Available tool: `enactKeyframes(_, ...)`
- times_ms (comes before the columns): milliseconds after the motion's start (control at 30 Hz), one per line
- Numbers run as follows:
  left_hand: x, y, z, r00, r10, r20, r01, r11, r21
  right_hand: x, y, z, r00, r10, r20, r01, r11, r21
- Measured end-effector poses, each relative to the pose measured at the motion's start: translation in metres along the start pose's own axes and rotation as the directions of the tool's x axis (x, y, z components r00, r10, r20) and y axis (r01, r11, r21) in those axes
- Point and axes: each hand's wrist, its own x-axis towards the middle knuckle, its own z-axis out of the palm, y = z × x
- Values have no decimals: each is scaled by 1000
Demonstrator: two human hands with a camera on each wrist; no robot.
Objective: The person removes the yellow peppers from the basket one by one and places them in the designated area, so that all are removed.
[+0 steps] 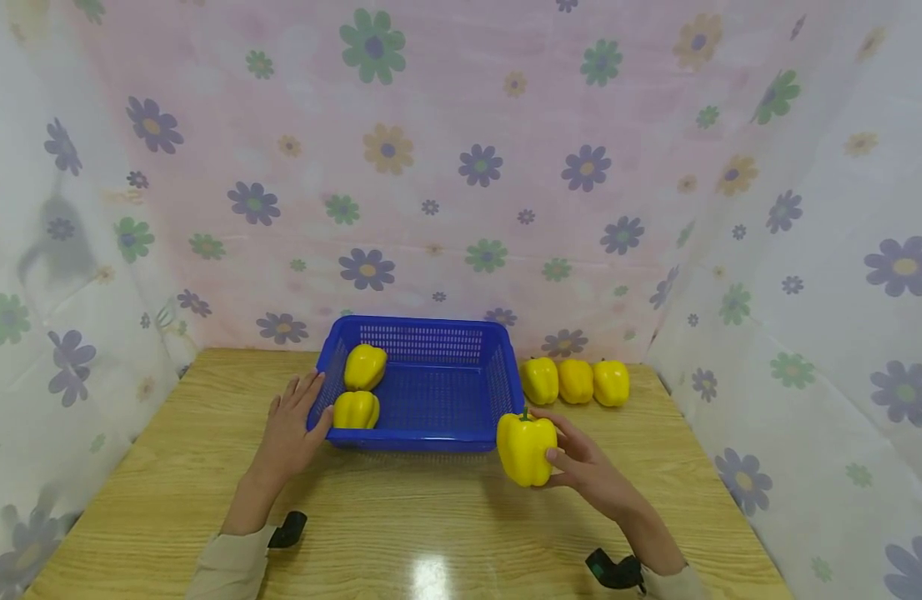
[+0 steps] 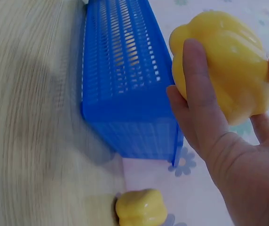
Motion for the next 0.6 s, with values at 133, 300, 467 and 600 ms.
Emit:
enactKeyframes(133,0,-1,1,1000,4,-3,-4,1000,2,-11,2,-7,999,26,-34,-27,1000,-16)
enactKeyframes(300,-1,-2,2,1000,11,-8,-11,1000,10,-20,1,-13,996,68,-65,-69,997,-18)
enactKeyframes(467,-1,-1,1,1000,9,-11,-9,1000,-1,-27,0,-19,991,100,-94,-101,995,-3)
enactKeyframes(600,-1,-1,1,1000,11,-13,-11,1000,-5,-30,0,-22,987,116,-109,-119,993,-18)
